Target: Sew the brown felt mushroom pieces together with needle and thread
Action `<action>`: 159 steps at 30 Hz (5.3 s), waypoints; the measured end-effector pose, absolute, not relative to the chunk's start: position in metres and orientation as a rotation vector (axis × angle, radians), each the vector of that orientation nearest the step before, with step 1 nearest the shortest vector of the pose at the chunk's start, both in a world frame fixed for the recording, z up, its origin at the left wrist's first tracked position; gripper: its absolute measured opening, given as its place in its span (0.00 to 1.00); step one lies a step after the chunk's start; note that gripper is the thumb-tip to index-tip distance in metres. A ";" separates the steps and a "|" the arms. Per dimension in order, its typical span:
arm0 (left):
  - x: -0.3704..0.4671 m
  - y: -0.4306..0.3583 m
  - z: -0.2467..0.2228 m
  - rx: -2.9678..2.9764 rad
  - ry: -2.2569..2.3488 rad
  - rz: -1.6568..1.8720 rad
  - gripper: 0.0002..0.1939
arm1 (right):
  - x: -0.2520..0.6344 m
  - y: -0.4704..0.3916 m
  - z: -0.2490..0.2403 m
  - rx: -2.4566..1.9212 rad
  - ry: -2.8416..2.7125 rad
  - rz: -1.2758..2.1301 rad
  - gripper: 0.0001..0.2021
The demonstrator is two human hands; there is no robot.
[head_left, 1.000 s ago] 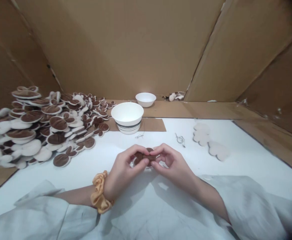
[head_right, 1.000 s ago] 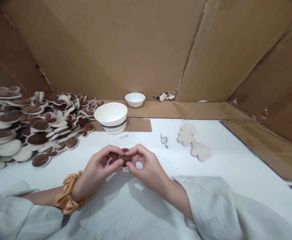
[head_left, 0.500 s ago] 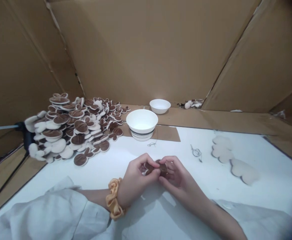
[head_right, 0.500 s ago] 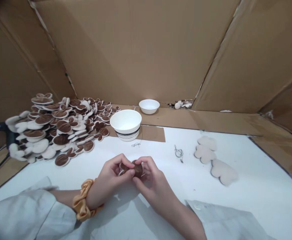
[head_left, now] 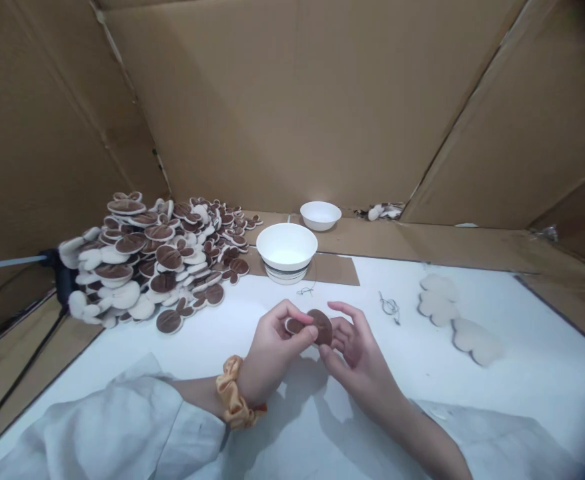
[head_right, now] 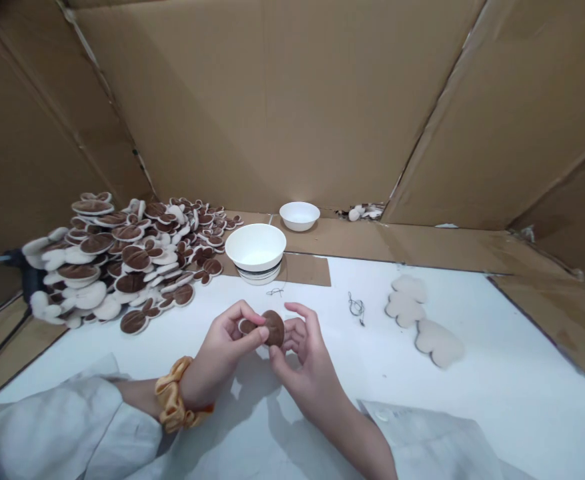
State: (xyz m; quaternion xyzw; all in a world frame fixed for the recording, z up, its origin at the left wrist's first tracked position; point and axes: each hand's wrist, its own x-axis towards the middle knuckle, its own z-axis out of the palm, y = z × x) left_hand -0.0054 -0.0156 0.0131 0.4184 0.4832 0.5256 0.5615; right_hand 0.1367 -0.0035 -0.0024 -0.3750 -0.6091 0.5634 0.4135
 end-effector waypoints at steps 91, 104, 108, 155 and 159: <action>-0.004 -0.005 -0.014 0.913 1.033 1.078 0.13 | 0.130 -0.009 -0.010 -1.038 -1.394 1.067 0.10; -0.006 -0.006 -0.010 1.292 1.220 1.135 0.13 | 0.141 -0.012 -0.011 -1.021 -1.477 1.160 0.10; -0.006 -0.007 -0.008 1.430 1.196 1.167 0.10 | 0.149 -0.012 -0.015 -0.954 -1.471 1.281 0.16; -0.005 -0.007 -0.011 1.408 1.025 1.081 0.02 | 0.161 -0.009 -0.011 -0.830 -1.376 1.508 0.06; -0.005 -0.009 -0.012 1.417 1.006 1.045 0.03 | 0.159 -0.009 -0.011 -0.849 -1.303 1.549 0.07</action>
